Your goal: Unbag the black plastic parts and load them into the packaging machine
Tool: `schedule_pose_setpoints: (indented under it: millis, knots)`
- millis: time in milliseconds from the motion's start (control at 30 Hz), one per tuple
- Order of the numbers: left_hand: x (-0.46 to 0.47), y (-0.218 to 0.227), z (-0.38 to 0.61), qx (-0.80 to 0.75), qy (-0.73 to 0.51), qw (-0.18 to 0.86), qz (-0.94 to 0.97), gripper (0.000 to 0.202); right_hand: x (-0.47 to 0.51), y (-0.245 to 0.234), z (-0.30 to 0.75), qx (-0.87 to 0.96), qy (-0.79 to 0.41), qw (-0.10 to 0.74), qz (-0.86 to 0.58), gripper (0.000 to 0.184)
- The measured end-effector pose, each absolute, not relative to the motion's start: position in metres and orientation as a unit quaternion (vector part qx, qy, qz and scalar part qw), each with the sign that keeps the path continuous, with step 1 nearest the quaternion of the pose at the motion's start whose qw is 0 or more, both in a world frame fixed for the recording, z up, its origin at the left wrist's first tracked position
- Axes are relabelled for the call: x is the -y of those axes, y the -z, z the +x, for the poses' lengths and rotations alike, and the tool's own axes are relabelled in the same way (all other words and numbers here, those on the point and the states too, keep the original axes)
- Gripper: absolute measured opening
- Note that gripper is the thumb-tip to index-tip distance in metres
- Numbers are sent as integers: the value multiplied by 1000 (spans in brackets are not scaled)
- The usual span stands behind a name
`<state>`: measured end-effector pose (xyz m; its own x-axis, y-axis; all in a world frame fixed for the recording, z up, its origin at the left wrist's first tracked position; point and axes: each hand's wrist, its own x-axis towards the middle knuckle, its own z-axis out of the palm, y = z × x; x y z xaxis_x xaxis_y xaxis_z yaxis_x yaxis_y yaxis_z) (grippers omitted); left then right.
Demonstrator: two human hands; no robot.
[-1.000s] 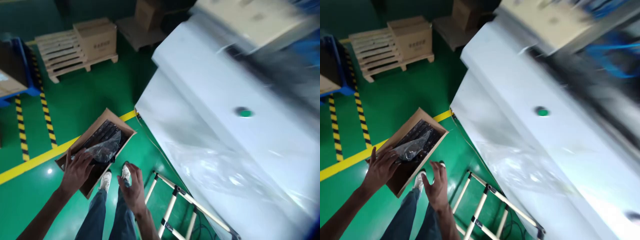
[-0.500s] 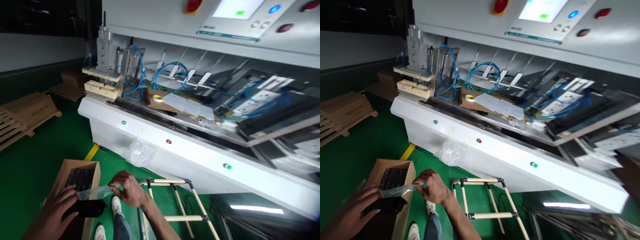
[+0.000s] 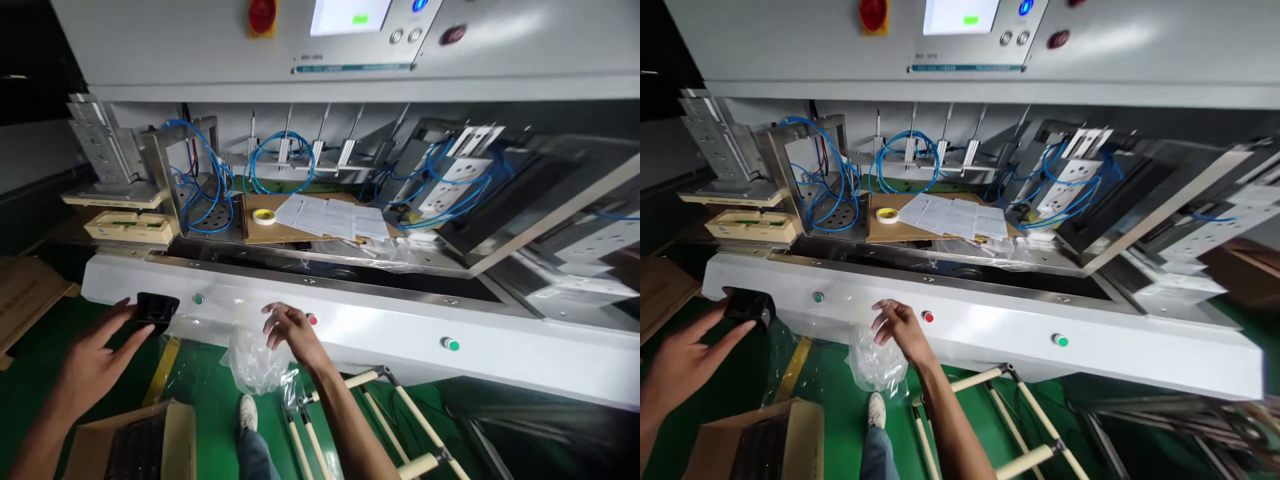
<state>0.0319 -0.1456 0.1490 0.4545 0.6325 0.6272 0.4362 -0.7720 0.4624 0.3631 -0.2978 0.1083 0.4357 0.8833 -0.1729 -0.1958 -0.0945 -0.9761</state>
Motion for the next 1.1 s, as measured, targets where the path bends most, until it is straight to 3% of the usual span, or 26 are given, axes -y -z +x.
schedule_pose_setpoints:
  millis: [200,367,567,633,733,833,967,1100]
  knots:
    - [102,-165,127,-375,-412,239,795,35,253,-96,459,193,-369,626,-659,47]
    - [81,-128,177,-423,-257,453,741,52,247,-85,482,184,-313,588,-723,49]
    - [55,-88,226,-454,-165,507,714,55,241,-74,484,165,-244,511,-808,40]
    - [44,-83,235,-479,-158,524,686,60,240,-74,487,154,-179,470,-850,40]
    - [28,-84,243,-484,-156,551,662,71,239,-75,488,190,16,359,-913,42]
    - [16,-85,250,-469,-154,572,655,77,238,-72,478,360,144,275,-880,32]
    - [6,-77,255,-460,-162,593,641,78,229,-66,462,556,56,191,-807,48]
    - [1,-66,258,-454,-172,613,623,71,211,-66,470,504,-26,142,-852,46]
